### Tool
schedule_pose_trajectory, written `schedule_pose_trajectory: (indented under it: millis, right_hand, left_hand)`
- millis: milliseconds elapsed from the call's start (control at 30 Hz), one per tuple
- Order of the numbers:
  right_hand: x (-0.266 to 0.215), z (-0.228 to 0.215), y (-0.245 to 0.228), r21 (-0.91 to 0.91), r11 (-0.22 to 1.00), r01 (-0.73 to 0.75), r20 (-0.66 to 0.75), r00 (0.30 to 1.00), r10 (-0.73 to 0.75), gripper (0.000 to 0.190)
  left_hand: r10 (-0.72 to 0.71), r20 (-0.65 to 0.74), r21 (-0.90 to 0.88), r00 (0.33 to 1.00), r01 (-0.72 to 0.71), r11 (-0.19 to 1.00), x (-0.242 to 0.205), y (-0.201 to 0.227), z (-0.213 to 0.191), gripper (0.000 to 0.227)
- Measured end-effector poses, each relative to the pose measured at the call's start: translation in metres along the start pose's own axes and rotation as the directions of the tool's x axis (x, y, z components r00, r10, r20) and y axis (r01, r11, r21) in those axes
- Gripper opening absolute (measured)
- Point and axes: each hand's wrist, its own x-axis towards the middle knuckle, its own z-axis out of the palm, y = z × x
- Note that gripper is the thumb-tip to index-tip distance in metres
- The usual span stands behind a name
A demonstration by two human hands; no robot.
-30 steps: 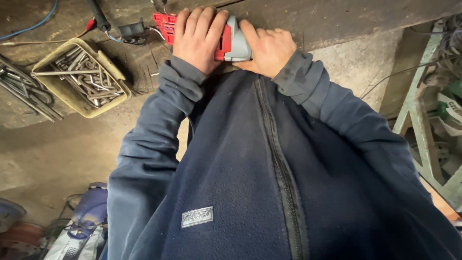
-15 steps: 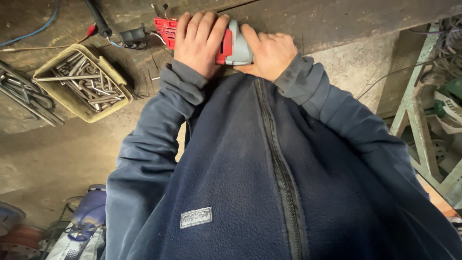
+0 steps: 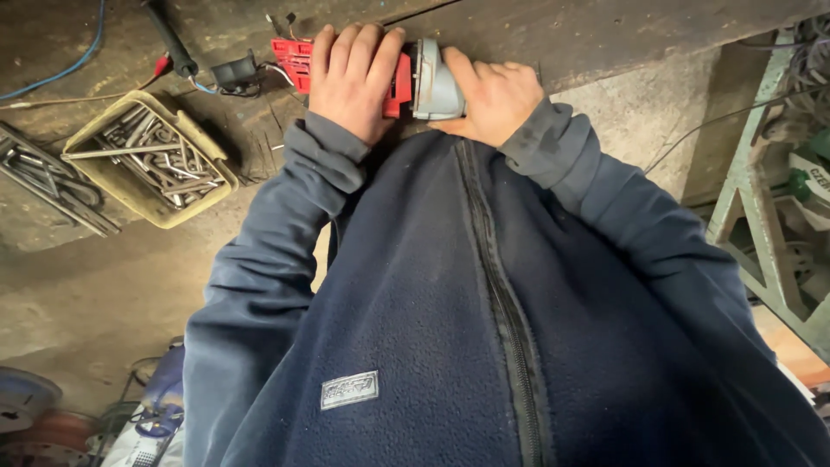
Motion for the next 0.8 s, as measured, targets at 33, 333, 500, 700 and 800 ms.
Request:
schedule_pose_trajectory:
  millis: [33,333,500,700,800]
  right_hand:
    - [-0.001,0.0,0.001,0.002,1.0,0.002,-0.001,1.0,-0.002,0.091]
    - [-0.017,-0.003,0.015,0.0,0.999,0.036,-0.054,0.998,-0.036,0.091]
    - [-0.02,-0.001,0.016,0.013,0.999,0.037,-0.09,0.995,-0.035,0.091]
    - [-0.023,-0.008,0.02,0.013,1.0,0.01,-0.044,0.999,-0.01,0.091]
    - [-0.026,-0.008,0.023,-0.001,1.0,0.011,-0.03,0.999,-0.011,0.091]
  left_hand:
    - [-0.002,0.0,0.003,1.0,0.002,1.0,-0.001,0.0,-0.001,0.08]
    - [-0.003,0.061,0.0,0.998,0.003,1.0,0.002,0.001,-0.005,0.093]
    - [-0.002,0.054,0.025,0.999,0.001,1.0,0.0,-0.001,0.0,0.09]
    - [-0.013,0.077,0.021,0.997,0.011,1.0,0.001,0.001,-0.004,0.1]
    - [-0.019,0.081,0.04,0.997,0.016,0.999,-0.002,0.0,0.0,0.1]
